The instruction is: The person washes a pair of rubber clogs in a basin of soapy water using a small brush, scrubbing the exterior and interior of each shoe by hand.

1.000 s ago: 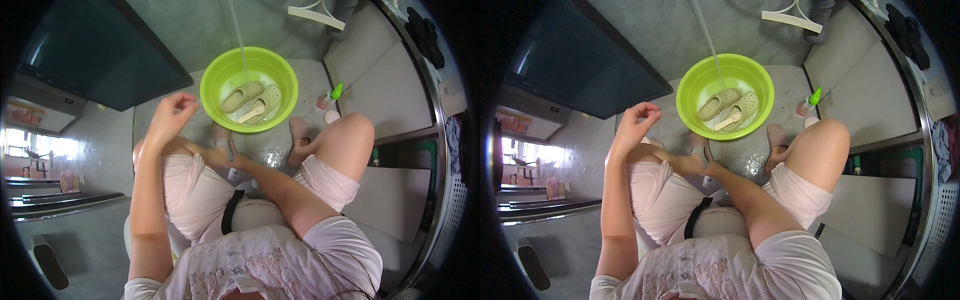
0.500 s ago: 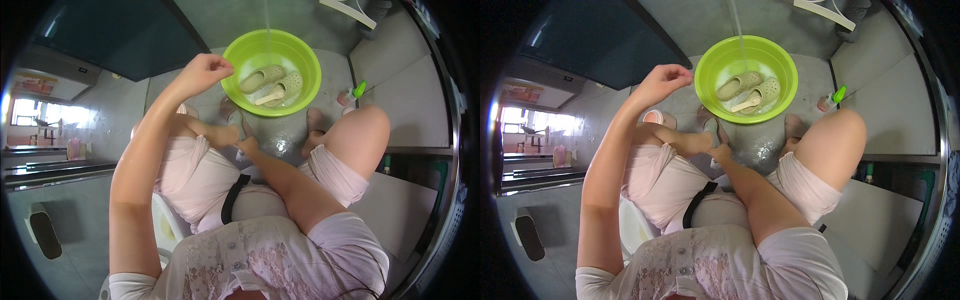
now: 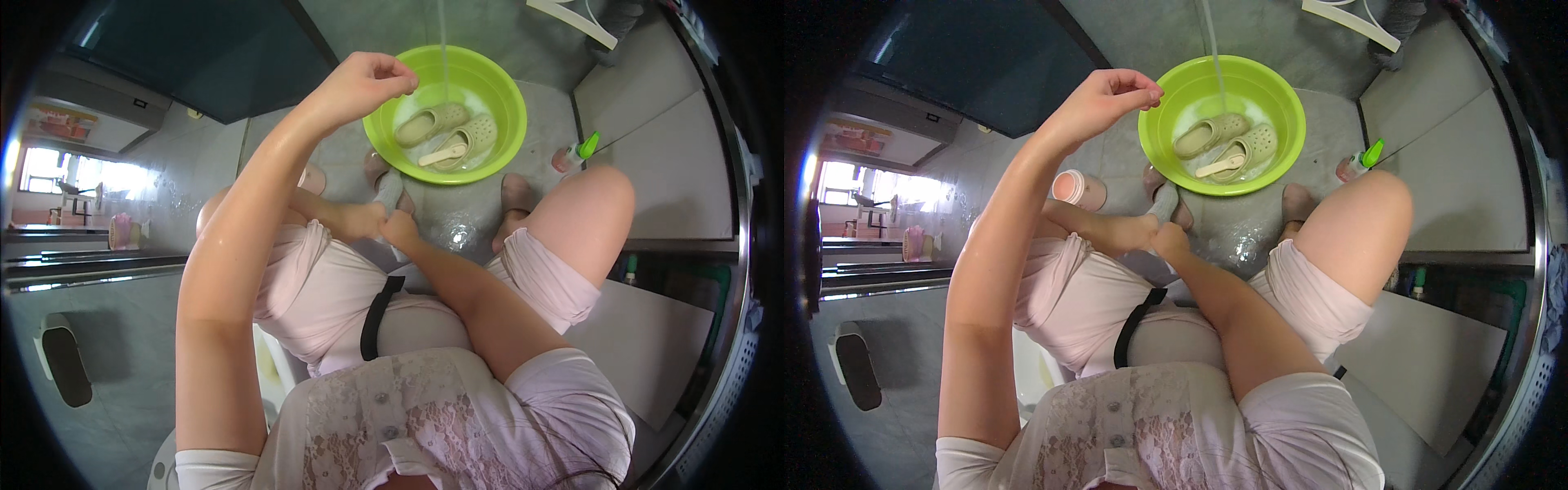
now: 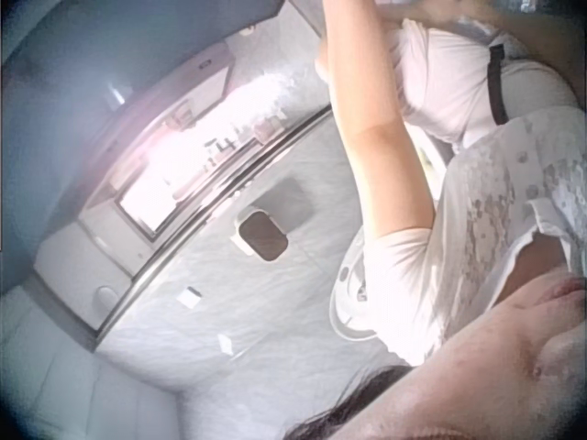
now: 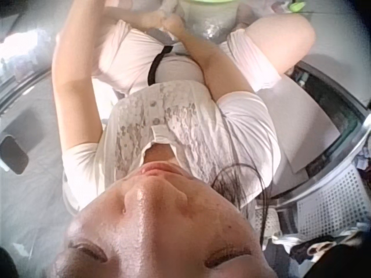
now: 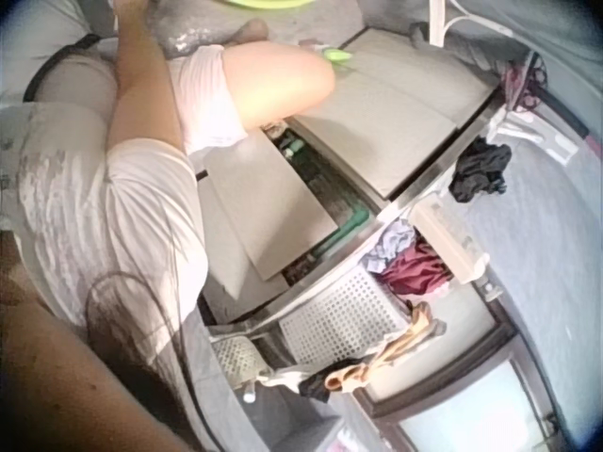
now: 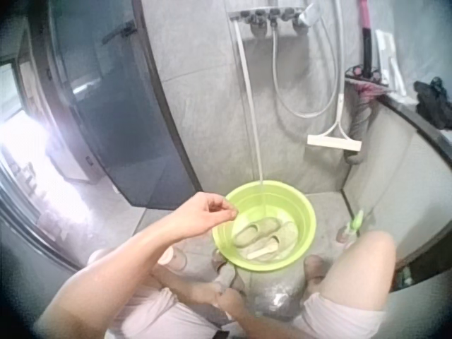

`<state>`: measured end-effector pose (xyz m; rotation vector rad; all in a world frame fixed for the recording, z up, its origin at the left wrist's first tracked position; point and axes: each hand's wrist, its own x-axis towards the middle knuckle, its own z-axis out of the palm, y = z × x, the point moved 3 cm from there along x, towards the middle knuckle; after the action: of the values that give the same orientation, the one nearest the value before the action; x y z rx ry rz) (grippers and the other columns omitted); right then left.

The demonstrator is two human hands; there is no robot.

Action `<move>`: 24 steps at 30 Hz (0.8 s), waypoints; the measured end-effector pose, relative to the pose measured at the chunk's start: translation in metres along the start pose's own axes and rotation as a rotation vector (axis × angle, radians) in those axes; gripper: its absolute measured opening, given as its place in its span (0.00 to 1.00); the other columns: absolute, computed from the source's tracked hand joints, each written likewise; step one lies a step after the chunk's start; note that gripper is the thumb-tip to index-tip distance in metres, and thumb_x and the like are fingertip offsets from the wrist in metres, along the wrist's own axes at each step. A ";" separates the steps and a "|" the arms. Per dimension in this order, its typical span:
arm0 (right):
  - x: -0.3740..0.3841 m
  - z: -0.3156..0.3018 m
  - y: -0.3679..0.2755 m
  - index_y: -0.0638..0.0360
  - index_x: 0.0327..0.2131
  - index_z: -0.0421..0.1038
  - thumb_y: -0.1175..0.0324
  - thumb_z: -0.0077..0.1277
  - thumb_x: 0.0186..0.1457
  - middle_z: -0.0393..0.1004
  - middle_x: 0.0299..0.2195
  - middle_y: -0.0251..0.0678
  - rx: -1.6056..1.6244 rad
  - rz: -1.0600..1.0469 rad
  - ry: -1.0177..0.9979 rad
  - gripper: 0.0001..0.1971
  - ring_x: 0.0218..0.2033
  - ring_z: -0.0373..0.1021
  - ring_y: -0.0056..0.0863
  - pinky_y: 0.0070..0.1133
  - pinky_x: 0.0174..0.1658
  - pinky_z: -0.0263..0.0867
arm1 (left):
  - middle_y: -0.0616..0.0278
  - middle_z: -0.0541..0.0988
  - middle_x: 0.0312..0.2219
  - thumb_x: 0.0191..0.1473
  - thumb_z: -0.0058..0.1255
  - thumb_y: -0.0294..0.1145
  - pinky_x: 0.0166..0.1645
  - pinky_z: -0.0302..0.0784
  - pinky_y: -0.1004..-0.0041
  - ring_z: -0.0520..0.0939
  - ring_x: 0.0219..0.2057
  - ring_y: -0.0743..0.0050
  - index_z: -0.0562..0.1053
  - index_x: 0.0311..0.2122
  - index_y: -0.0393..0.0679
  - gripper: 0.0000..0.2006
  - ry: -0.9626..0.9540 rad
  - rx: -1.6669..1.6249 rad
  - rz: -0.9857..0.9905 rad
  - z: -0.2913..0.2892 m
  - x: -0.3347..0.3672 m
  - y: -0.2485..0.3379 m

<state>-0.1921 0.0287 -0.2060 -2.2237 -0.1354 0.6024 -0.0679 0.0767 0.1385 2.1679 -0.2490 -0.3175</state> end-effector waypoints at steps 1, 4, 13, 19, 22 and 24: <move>0.001 0.000 -0.001 0.66 0.30 0.75 0.56 0.49 0.47 0.74 0.31 0.55 0.002 -0.006 0.001 0.19 0.36 0.72 0.52 0.37 0.40 0.68 | 0.63 0.78 0.31 0.52 0.50 0.35 0.44 0.68 0.80 0.76 0.36 0.80 0.75 0.38 0.35 0.13 0.003 -0.018 -0.011 -0.001 -0.003 -0.001; 0.014 0.007 0.040 0.62 0.35 0.75 0.58 0.47 0.50 0.75 0.35 0.52 -0.074 0.106 -0.073 0.17 0.38 0.72 0.50 0.37 0.42 0.67 | 0.63 0.78 0.31 0.53 0.50 0.35 0.45 0.69 0.79 0.75 0.36 0.80 0.75 0.38 0.35 0.13 0.001 -0.043 -0.015 -0.001 -0.003 0.000; 0.061 -0.051 0.084 0.65 0.31 0.75 0.66 0.44 0.49 0.75 0.32 0.52 -0.293 0.106 0.103 0.13 0.37 0.72 0.49 0.37 0.39 0.67 | 0.62 0.78 0.31 0.52 0.50 0.33 0.45 0.69 0.79 0.76 0.35 0.79 0.74 0.37 0.34 0.12 -0.007 -0.072 0.009 -0.004 -0.011 0.018; 0.089 -0.080 0.040 0.69 0.27 0.73 0.67 0.44 0.47 0.73 0.27 0.57 0.019 0.044 0.393 0.13 0.32 0.70 0.54 0.39 0.36 0.66 | 0.62 0.78 0.30 0.52 0.50 0.32 0.43 0.69 0.79 0.75 0.34 0.80 0.74 0.37 0.34 0.12 -0.033 -0.134 0.052 0.003 -0.003 0.022; 0.083 -0.092 -0.013 0.68 0.26 0.72 0.67 0.44 0.48 0.72 0.25 0.57 0.108 -0.089 0.473 0.12 0.30 0.70 0.55 0.40 0.35 0.65 | 0.63 0.78 0.29 0.52 0.51 0.32 0.42 0.69 0.80 0.75 0.33 0.81 0.74 0.37 0.34 0.12 -0.029 -0.138 0.060 0.002 -0.004 0.014; 0.080 -0.115 -0.035 0.67 0.26 0.70 0.68 0.44 0.50 0.71 0.24 0.57 0.213 -0.187 0.644 0.10 0.29 0.69 0.55 0.41 0.33 0.64 | 0.63 0.77 0.29 0.51 0.51 0.32 0.41 0.70 0.79 0.75 0.33 0.81 0.74 0.37 0.33 0.12 -0.021 -0.127 0.075 0.000 -0.002 0.008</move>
<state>-0.0650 -0.0042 -0.1461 -2.0581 0.0522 -0.2054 -0.0700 0.0732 0.1453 2.0259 -0.3128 -0.3050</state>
